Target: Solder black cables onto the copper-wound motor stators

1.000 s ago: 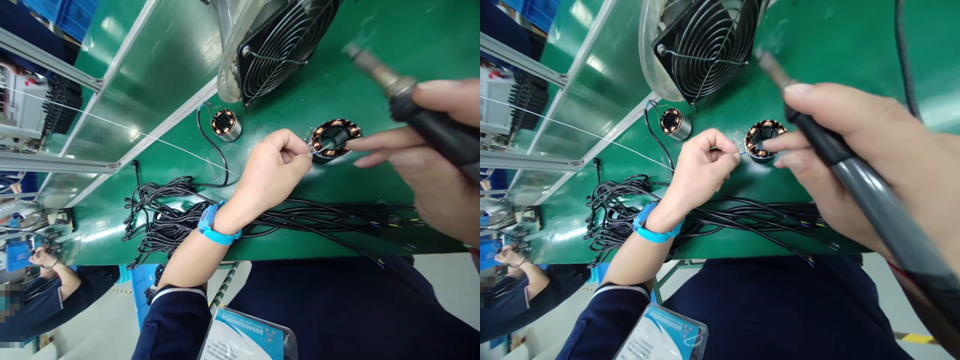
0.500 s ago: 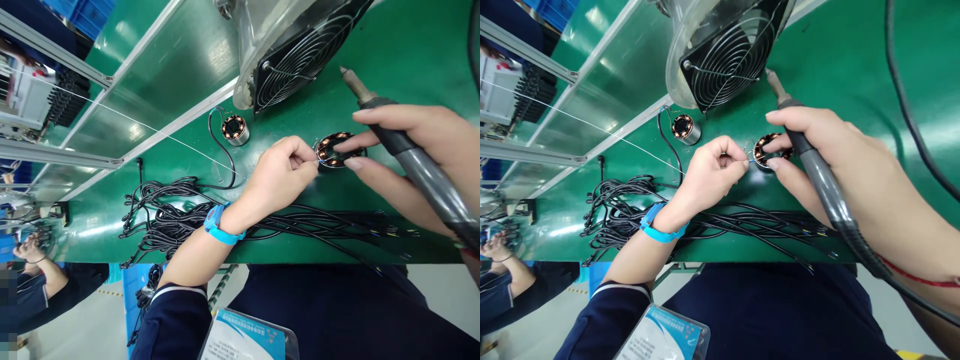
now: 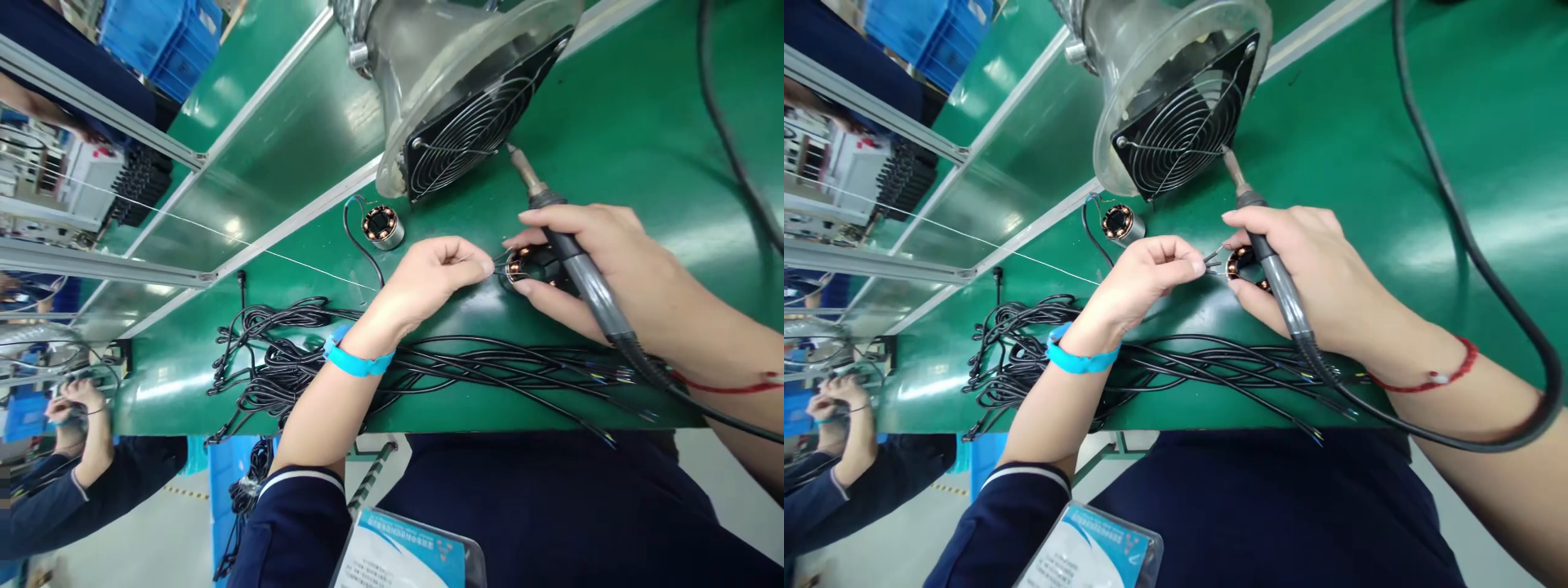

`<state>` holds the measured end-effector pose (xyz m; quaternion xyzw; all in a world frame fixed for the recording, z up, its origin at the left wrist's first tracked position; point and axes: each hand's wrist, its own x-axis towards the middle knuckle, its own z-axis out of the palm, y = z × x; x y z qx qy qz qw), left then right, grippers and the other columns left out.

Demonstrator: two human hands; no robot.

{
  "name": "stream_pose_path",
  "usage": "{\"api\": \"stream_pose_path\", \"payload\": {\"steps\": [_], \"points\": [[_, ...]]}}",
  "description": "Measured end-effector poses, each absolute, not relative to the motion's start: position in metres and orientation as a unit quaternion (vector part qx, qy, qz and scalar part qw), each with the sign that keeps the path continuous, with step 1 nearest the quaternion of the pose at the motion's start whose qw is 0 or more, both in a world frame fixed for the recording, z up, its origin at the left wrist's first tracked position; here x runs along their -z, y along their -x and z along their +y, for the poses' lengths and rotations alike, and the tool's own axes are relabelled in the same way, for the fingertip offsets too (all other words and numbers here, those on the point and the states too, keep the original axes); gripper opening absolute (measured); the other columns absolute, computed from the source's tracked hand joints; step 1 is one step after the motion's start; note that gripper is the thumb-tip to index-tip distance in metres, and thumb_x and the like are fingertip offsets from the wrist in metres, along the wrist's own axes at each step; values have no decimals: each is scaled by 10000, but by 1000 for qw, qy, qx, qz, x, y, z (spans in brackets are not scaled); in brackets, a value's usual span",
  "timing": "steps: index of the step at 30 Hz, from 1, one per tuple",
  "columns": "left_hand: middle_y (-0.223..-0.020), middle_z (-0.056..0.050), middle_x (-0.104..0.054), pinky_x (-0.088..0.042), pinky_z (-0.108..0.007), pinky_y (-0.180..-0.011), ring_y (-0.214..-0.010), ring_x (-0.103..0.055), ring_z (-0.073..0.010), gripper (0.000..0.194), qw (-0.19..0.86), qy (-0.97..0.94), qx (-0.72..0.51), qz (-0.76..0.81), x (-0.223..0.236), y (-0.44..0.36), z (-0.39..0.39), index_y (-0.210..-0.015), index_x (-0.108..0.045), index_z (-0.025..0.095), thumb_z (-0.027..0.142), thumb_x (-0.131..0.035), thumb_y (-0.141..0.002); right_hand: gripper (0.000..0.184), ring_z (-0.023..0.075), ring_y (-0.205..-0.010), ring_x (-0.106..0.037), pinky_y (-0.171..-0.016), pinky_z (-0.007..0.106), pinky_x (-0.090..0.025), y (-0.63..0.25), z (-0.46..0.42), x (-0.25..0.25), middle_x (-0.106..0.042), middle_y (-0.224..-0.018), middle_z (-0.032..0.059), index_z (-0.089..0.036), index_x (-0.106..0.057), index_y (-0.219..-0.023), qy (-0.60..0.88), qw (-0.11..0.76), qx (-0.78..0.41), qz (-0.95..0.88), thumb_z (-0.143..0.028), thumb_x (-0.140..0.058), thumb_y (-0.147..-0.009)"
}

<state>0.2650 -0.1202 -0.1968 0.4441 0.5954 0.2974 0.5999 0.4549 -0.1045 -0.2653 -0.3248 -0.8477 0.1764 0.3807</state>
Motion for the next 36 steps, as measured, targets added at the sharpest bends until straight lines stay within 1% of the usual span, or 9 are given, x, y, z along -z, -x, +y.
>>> {"api": "stream_pose_path", "payload": {"steps": [5,10,16,18,21,26,29,33,36], "points": [[-670,20,-594,-381,-177,-646,-620,-494,-25,109,613,-421,-337,578,207,-272,-122,-716,-614,91,160,-698,-716,518,209,-1002,-530,-889,386,-388,-451,-106,263,-595,-1101,24,-210,-361,-1333,316,401,-148,-847,-345,-537,-865],[-543,68,-396,-186,-197,-472,-475,-291,-8,223,628,-441,-274,580,200,-268,-123,-693,-534,111,265,-690,-739,488,209,-1020,-528,-862,377,-408,-445,-104,266,-588,-1137,13,-225,-357,-1320,308,422,-106,-846,-305,-508,-864],[-543,61,-420,-246,-187,-500,-497,-331,-10,241,625,-419,-290,592,199,-274,-124,-662,-535,99,246,-722,-695,450,181,-949,-536,-812,342,-414,-448,-100,262,-599,-1079,16,-182,-392,-1287,289,430,-91,-850,-286,-520,-868],[-518,68,-378,-192,-190,-462,-462,-292,-8,255,649,-399,-286,581,199,-275,-124,-693,-563,92,292,-720,-705,432,174,-936,-543,-811,335,-411,-451,-99,260,-603,-1052,20,-177,-397,-1282,288,425,-93,-853,-280,-517,-881],[-519,60,-370,-114,-187,-433,-427,-253,-4,225,687,-377,-278,555,199,-271,-122,-756,-605,81,303,-614,-788,403,159,-890,-548,-794,319,-399,-454,-100,261,-615,-974,6,-175,-416,-1270,299,433,-112,-843,-262,-525,-891],[-639,7,-542,-266,-164,-459,-506,-417,-26,243,682,-442,-228,537,207,-270,-124,-814,-621,78,318,-617,-775,378,138,-871,-549,-779,286,-396,-450,-103,263,-623,-871,-24,-184,-439,-1253,317,456,-153,-817,-231,-530,-890],[-683,-3,-559,-346,-192,-542,-573,-448,-47,250,613,-526,-206,552,212,-275,-127,-785,-596,90,335,-560,-816,371,123,-873,-549,-780,269,-407,-443,-105,263,-619,-885,-26,-189,-461,-1234,350,461,-161,-800,-198,-546,-873],[-748,-7,-554,-359,-221,-682,-707,-460,-77,224,400,-662,-198,602,203,-273,-127,-742,-554,115,280,-473,-870,375,126,-902,-556,-782,270,-414,-442,-106,261,-620,-971,-14,-183,-452,-1254,349,459,-159,-801,-214,-525,-887],[-783,-11,-566,-362,-222,-739,-765,-483,-91,169,278,-673,-136,671,186,-256,-124,-722,-535,122,196,-455,-851,352,126,-903,-550,-807,263,-425,-450,-107,256,-616,-1020,0,-162,-459,-1250,330,472,-160,-802,-226,-492,-905]]}}
